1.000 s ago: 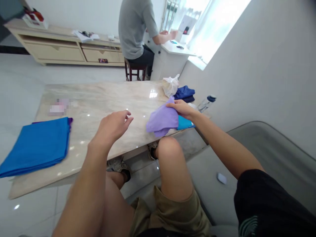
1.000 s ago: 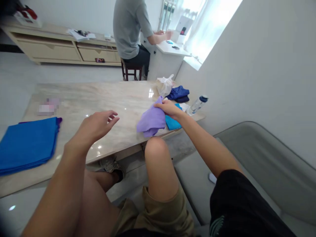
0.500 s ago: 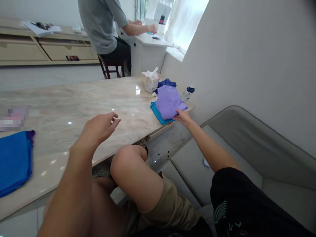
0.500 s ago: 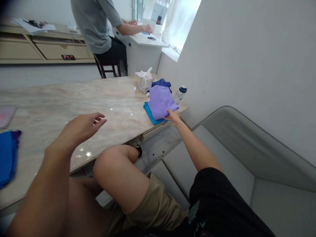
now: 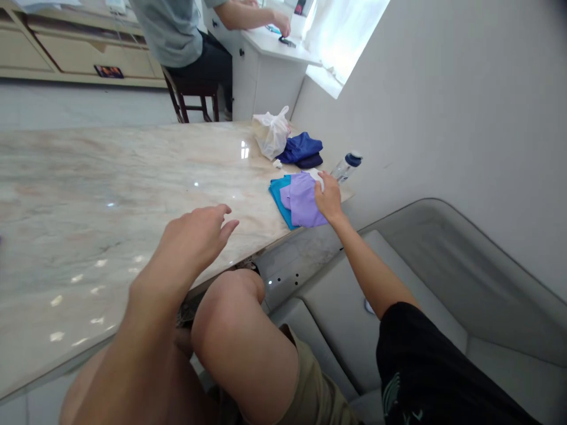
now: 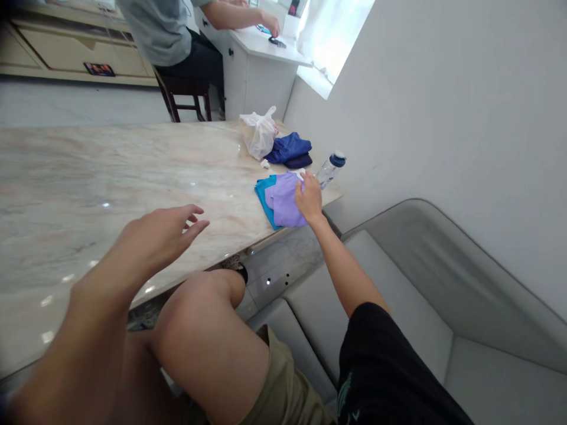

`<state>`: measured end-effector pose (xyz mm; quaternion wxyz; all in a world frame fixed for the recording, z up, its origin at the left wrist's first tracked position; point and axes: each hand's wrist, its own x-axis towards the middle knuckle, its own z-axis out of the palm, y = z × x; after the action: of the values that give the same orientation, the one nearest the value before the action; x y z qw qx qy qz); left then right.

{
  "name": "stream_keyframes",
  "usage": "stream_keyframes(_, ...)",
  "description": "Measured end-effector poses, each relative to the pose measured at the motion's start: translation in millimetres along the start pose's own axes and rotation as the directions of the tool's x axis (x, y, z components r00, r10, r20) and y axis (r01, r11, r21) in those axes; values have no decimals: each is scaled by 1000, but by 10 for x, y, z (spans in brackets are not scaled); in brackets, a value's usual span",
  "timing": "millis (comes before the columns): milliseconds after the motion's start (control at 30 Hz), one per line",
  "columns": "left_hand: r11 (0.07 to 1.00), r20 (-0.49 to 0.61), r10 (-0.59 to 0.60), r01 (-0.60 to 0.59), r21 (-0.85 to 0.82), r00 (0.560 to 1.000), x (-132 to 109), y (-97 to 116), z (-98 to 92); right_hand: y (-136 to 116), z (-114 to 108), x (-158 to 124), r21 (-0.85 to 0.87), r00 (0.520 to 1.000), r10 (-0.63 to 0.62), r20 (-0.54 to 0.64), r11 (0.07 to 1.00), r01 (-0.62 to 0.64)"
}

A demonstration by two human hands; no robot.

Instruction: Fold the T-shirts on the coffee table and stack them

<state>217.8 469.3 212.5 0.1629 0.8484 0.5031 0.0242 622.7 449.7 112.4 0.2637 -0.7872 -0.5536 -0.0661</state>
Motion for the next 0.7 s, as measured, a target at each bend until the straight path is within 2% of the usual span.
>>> stream_keyframes(133, 1000, 1, 17, -17, 14, 1000, 30, 30, 100, -213, 683, -73, -176, 968, 26, 249, 984, 19)
stream_keyframes(200, 1000, 22, -11, 10, 28, 1000, 31, 6, 125, -229, 871, -171, -218, 950, 13, 312, 974, 58)
stream_keyframes(267, 998, 46, -40, 38, 49, 998, 32, -41, 138, -199, 927, -215, -232, 944, 3, 329, 970, 78)
stream_keyframes(433, 996, 67, -64, 60, 64, 996, 75, -169, 119, -224, 795, -105, -223, 936, 29, 352, 973, 53)
stream_keyframes(533, 994, 30, -83, 81, 67, 996, -17, -191, 69, -504, 592, -137, -173, 902, 89, 422, 985, -16)
stream_keyframes(600, 991, -49, -116, 118, 56, 992, -275, -224, 79, -847, 375, -400, -15, 873, 37, 486, 999, -34)
stream_keyframes(633, 988, -109, -141, 147, 51, 984, -482, -250, 117, -1045, 239, -632, 130, 860, -53, 508, 991, -16)
stream_keyframes(700, 971, -229, -212, 231, 61, 950, -1043, -287, 287, -1413, -73, -1267, 442, 866, -271, 420, 895, 65)
